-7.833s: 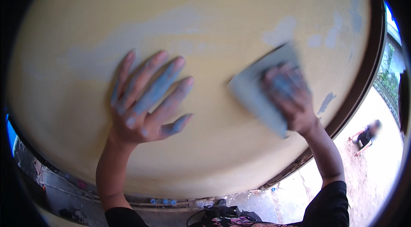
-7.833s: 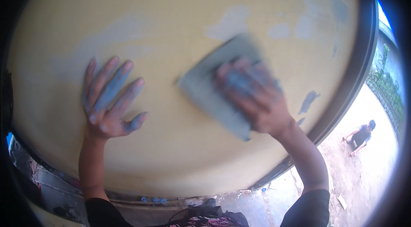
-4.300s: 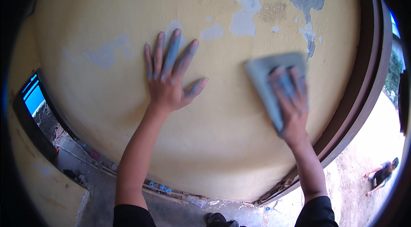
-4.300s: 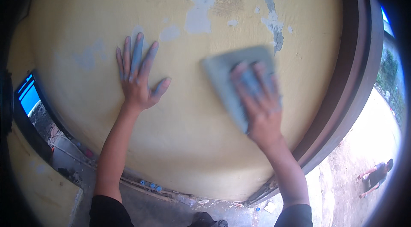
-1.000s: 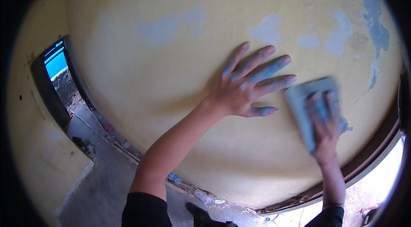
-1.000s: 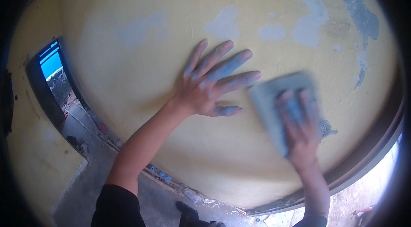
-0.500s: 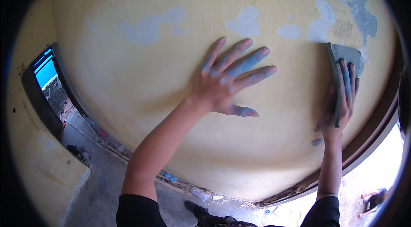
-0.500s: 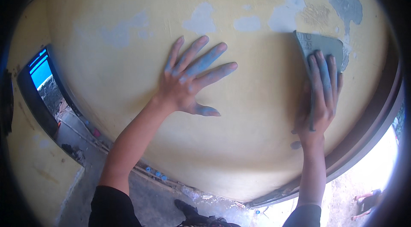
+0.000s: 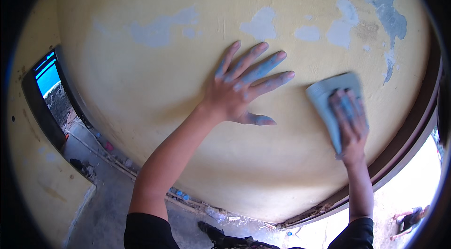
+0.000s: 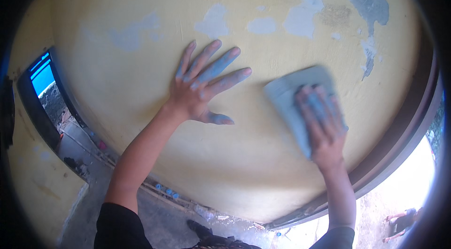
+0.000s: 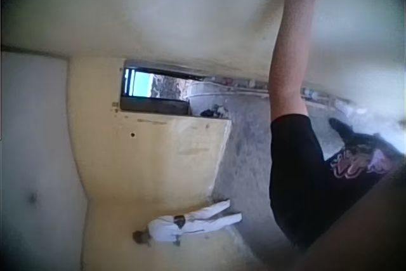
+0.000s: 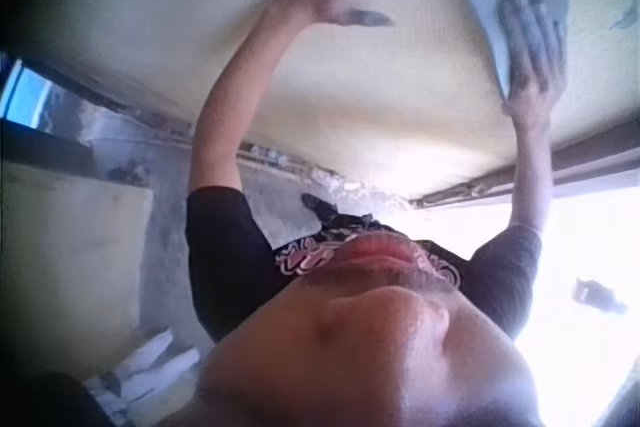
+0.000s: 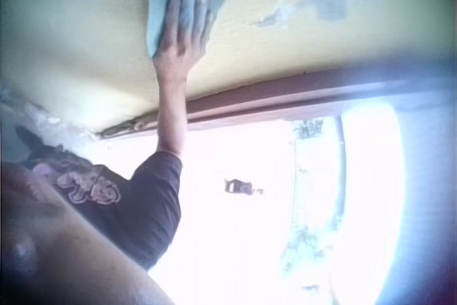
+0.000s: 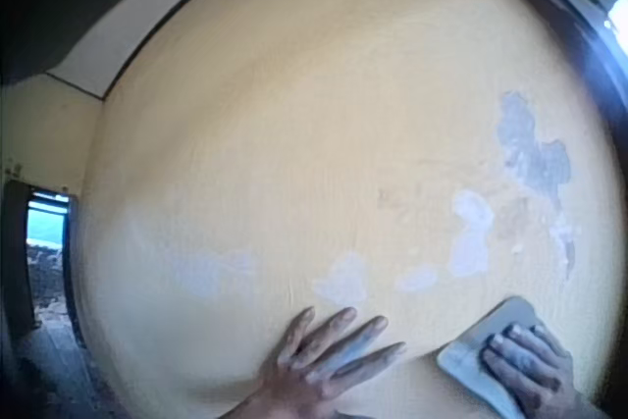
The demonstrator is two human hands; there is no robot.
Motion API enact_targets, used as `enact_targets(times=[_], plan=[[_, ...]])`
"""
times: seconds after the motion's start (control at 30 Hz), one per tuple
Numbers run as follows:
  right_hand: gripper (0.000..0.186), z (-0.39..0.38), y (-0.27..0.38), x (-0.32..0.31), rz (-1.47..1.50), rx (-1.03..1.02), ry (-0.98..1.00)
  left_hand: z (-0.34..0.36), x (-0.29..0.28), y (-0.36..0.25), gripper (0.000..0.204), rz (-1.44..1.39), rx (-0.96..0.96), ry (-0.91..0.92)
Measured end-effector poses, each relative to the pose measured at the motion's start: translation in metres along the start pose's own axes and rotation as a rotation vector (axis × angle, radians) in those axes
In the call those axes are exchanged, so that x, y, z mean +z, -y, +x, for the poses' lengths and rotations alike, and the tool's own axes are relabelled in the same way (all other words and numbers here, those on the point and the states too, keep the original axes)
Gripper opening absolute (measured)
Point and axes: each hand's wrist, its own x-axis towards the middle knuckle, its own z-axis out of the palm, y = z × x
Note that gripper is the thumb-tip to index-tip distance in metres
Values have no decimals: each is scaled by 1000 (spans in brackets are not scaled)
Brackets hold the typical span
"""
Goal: The person uses a piece of sandpaper to sand a plastered section of a wall by hand, moving the sandpaper in circular and linear motions across the surface.
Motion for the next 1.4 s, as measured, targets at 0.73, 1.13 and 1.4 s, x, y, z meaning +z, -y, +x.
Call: enact_targets(times=[0.73, 1.13, 1.4], plan=[[41, 6, -3, 5, 44, 220, -211, 0, 5, 0, 68, -30, -13, 13], [40, 29, -6, 12, 1, 243, -186, 33, 10, 13, 68, -54, 25, -43], [39, 33, 25, 31, -63, 345, -182, -9, 4, 45, 62, -72, -26, 76]])
